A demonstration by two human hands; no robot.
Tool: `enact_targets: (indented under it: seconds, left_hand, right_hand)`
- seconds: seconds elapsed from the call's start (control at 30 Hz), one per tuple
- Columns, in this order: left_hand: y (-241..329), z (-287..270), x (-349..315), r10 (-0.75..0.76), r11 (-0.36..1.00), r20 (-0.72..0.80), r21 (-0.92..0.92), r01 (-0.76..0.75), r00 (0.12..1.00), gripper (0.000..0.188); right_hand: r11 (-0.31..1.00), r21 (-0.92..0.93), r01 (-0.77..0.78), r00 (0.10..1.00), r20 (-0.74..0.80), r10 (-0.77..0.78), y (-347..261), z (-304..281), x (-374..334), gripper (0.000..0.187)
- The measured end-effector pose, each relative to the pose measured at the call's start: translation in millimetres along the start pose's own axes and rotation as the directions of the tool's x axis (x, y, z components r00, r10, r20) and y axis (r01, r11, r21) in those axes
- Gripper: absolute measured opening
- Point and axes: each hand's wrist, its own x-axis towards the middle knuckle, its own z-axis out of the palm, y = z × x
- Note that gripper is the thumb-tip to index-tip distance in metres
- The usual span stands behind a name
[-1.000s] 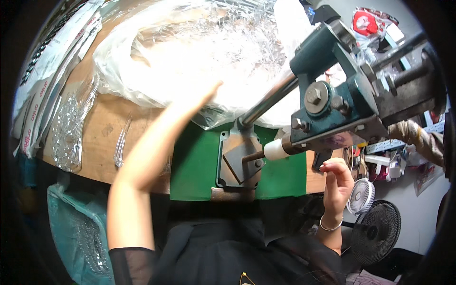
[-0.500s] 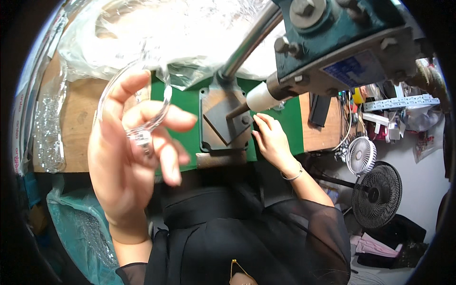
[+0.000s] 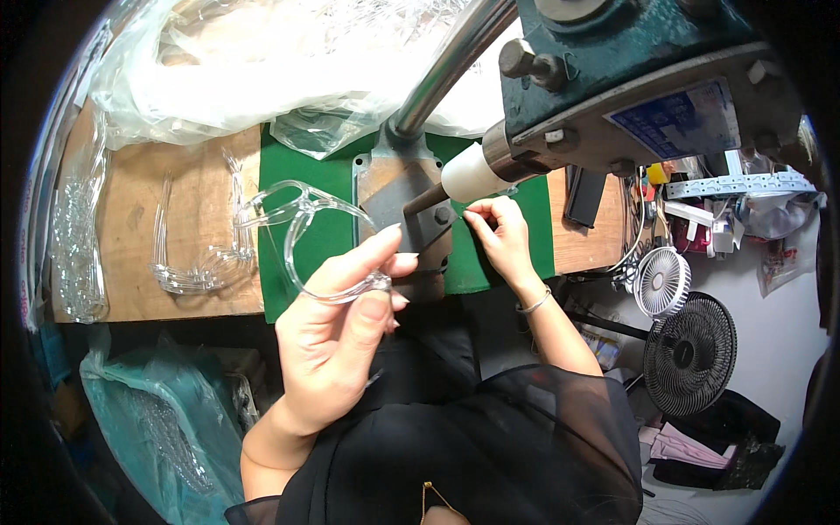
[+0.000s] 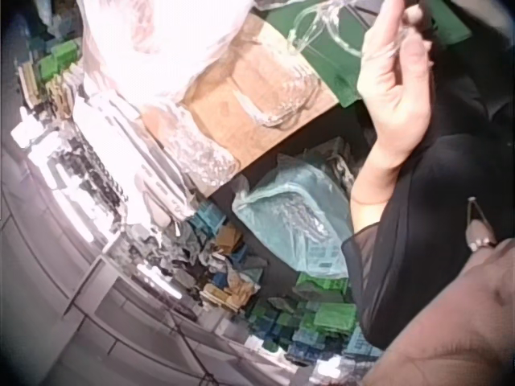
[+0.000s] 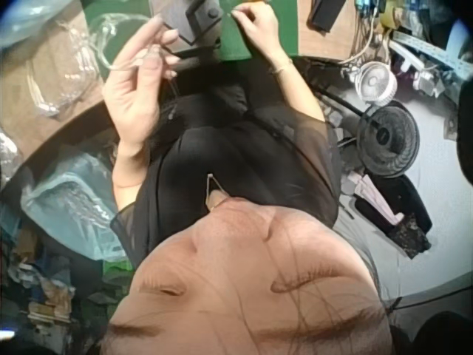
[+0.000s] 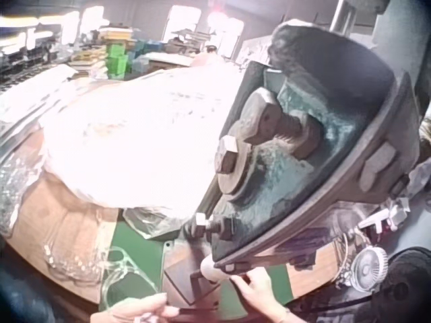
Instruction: The person repeatedly picks up clear safety glasses from a plastic bag, places them on a green mat, and uses a heat gun to warm the frame. They then bend the temple arms and place the glasses back into the bag. This cycle is repeated multiple times.
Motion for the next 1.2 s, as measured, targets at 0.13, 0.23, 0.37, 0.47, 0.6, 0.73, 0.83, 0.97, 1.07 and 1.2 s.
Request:
enact_targets:
  seconds: [0.13,0.23,0.37,0.47,0.6,0.73,0.83,0.97,1.07,1.2]
  left_hand:
    - [-14,13,1,-0.029,0.996,0.037,-0.086,0.032,0.999,0.043]
    - [-21,12,-3,-0.100,0.977,0.118,-0.176,0.120,0.988,0.047]
    - [-7,9,-2,-0.313,0.925,0.199,-0.160,0.346,0.929,0.065]
    - [-8,9,-1,-0.396,0.846,0.327,-0.233,0.479,0.858,0.068]
    - [-3,11,-2,-0.410,0.758,0.382,-0.363,0.542,0.828,0.067]
    - [-3,8,-3,-0.408,0.763,0.386,-0.353,0.541,0.827,0.066]
    - [-2,6,-1,-0.426,0.747,0.395,-0.355,0.563,0.814,0.065]
    - [-5,7,-1,-0.423,0.775,0.383,-0.316,0.547,0.821,0.065]
    - [-2,8,0,-0.419,0.772,0.400,-0.317,0.551,0.815,0.065]
    - [0,9,2,-0.471,0.700,0.394,-0.377,0.606,0.789,0.070]
  right_hand:
    - [0.997,-0.071,0.034,0.997,0.067,-0.029,-3,-4,6,0.010]
    - [0.998,0.021,-0.061,0.990,0.125,0.058,-2,-10,8,0.011]
    - [0.956,0.272,-0.107,0.959,0.283,0.027,-72,-45,11,0.007]
    - [0.912,0.367,0.183,0.899,0.313,-0.306,-128,-63,7,0.009]
    - [0.832,0.477,0.282,0.837,0.302,-0.457,-147,-61,6,0.015]
    - [0.788,0.536,0.302,0.814,0.285,-0.506,-145,-56,9,0.014]
    - [0.786,0.551,0.279,0.805,0.312,-0.504,-144,-56,11,0.014]
    - [0.821,0.501,0.274,0.787,0.374,-0.491,-144,-59,14,0.014]
    - [0.824,0.459,0.332,0.798,0.329,-0.505,-146,-58,9,0.014]
    - [0.792,0.428,0.436,0.786,0.247,-0.567,-143,-58,7,0.014]
